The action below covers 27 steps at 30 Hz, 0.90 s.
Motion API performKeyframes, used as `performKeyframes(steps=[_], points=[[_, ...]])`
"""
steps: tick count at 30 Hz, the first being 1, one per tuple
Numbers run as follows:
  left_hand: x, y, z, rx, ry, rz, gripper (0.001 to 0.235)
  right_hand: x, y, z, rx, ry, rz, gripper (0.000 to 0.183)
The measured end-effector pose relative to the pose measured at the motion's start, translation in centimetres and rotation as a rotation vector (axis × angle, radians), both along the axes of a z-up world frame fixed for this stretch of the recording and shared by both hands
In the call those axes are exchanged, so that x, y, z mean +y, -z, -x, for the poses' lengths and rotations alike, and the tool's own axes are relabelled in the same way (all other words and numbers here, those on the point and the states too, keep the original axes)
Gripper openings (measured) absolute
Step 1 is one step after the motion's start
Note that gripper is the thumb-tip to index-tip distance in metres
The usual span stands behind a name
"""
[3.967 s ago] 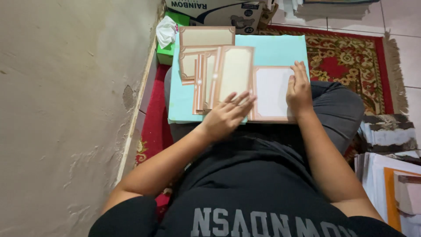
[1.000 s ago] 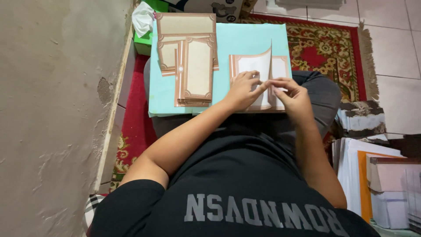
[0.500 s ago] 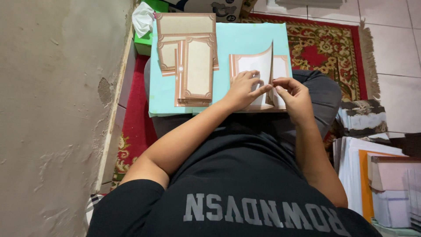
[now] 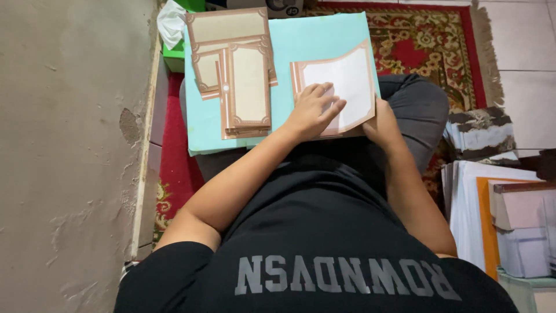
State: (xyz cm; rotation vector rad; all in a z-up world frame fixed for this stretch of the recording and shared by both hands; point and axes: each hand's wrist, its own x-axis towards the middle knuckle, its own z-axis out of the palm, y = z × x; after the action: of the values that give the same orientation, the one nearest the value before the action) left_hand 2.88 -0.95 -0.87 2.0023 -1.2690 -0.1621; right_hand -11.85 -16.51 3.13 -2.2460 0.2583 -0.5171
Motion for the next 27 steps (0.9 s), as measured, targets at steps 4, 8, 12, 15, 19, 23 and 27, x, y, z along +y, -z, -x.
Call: performKeyframes(steps=[4,8,12,15,19,23,27], points=[[0.8,0.2,0.6,-0.191,-0.013,-0.015,0.057,-1.1,1.6,-0.2,0.015,0.009,-0.303,0.026],[0.9,-0.3,1.0,-0.245,-0.032,-0.040,0.073,0.9,-0.1,-0.5,0.067,0.079,-0.830,0.027],[0.7,-0.5,1.3,-0.268,-0.091,-0.089,0.075,3.0,-1.1,-0.4,0.108,0.039,-0.865,0.041],[0.4,0.0,0.9,-0.241,-0.077,-0.132,0.071,3.2,-1.1,0.4,0.173,-0.170,-0.380,0.052],[0.5,1.3,-1.1,-0.059,0.038,0.032,0.062,7.0,-4.6,0.2,0.250,-0.210,0.101,0.048],[-0.3,-1.4,-0.6,-0.259,-0.150,0.693,0.053,5.6,1.1,-0.1,0.238,-0.169,0.394,0.055],[0.1,-3.8,1.9,-0.797,-0.251,0.235,0.032,2.8,5.2,-1.3,0.059,-0.278,0.964,0.053]])
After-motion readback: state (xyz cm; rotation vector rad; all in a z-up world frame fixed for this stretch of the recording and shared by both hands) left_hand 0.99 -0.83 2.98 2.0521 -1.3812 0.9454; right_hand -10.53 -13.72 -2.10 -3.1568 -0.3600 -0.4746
